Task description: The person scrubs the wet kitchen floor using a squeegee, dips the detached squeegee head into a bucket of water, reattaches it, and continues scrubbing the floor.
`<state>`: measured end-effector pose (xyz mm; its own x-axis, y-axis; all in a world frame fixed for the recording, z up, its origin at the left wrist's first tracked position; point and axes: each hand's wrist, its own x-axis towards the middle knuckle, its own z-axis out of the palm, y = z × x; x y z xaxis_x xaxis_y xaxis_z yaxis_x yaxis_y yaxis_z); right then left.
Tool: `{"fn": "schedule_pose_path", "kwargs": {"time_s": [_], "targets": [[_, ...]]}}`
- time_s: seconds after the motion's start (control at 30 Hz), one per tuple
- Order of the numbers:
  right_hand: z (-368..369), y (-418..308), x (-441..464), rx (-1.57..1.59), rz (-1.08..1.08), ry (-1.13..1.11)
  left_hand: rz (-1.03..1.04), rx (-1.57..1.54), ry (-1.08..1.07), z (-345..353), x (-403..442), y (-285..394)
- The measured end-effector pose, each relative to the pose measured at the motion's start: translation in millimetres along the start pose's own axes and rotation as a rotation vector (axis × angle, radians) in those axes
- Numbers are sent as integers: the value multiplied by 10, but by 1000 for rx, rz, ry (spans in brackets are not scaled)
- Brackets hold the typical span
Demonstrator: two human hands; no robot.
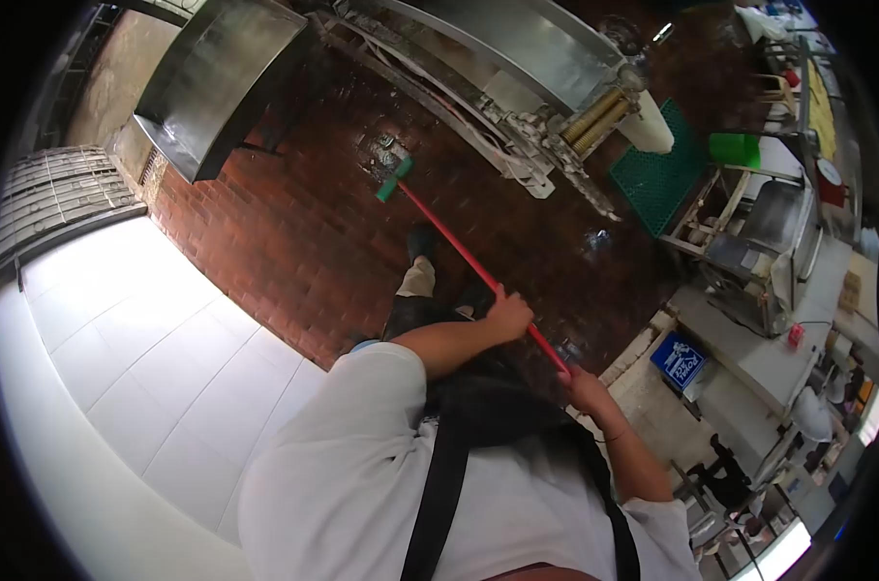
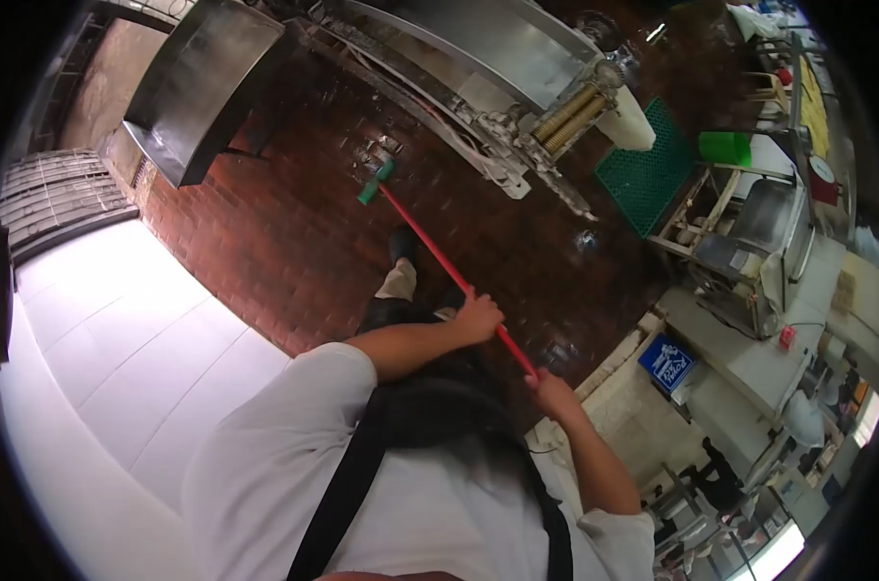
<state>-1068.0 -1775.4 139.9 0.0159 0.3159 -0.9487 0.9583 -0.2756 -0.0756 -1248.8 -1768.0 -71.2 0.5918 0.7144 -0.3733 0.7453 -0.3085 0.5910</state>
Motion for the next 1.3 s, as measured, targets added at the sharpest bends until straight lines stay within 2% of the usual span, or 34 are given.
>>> {"fn": "schedule_pose_path", "kwargs": {"time_s": [0.07,0.13,0.17,0.2,0.23,0.27,0.33,0.43,0.47,0.5,0.53,0.57,0.6,0.67,0.73,0.8,0.87,0.9,0.93,0.97,1.0,1.07,1.17,1.23,1.27,1.3], "targets": [[249,-210,485,-17,-109,38,-50,66,-13,-217,-111,-627],[114,-1158,837,81,-150,42,-159,228,28,-188,-69,-1579],[174,-1479,1191,91,-288,100,-246,228,-13,-492,-115,-2016],[165,-1855,1525,47,-369,133,-309,185,132,-470,-107,-2593],[4,-2328,1628,34,-396,109,-378,239,142,-883,-192,-2890],[-168,-2648,1607,20,-423,88,-335,232,171,-1148,-207,-2992],[-229,-2623,1455,104,-343,68,-229,226,214,-1499,-253,-3136],[-385,-2064,919,185,-242,64,-91,186,327,-1314,-138,-2451],[-373,-1710,703,202,-221,19,-70,174,362,-1244,-132,-2047],[-504,-1524,329,384,-51,-151,-42,166,317,-1151,-106,-1674],[-468,-1185,139,327,-23,-151,-50,-18,271,-936,-36,-1317],[-519,-1057,-143,356,72,-158,-37,38,226,-964,-29,-940],[-466,-839,-311,375,142,-127,-3,-45,255,-872,9,-666],[-358,-715,-415,370,212,-83,25,-149,264,-714,65,-463],[-369,-874,-378,323,210,-38,26,-188,238,-717,111,-456],[-565,-1326,-142,279,255,-82,-12,-180,257,-815,206,-906],[-307,-1346,651,200,-207,139,46,-159,444,-718,382,-1768],[-435,-1879,828,223,-80,110,52,-92,432,-943,406,-2230],[-354,-2061,1274,235,-174,164,-6,7,333,-1000,527,-2753],[-418,-2421,1528,169,-158,202,-135,76,237,-1190,650,-3167],[-675,-2865,1553,288,-112,67,-197,106,177,-1364,727,-3574],[-736,-3047,1974,341,-241,85,-234,407,430,-1767,716,-3877],[-791,-2800,1494,509,-221,-10,-126,254,247,-1850,578,-3489],[-575,-2368,1036,526,-168,8,30,188,542,-1346,462,-3007],[-605,-2293,671,574,-101,-55,38,98,550,-1284,299,-2620],[-470,-2049,505,470,-103,-12,48,8,558,-1234,132,-2224]]}}
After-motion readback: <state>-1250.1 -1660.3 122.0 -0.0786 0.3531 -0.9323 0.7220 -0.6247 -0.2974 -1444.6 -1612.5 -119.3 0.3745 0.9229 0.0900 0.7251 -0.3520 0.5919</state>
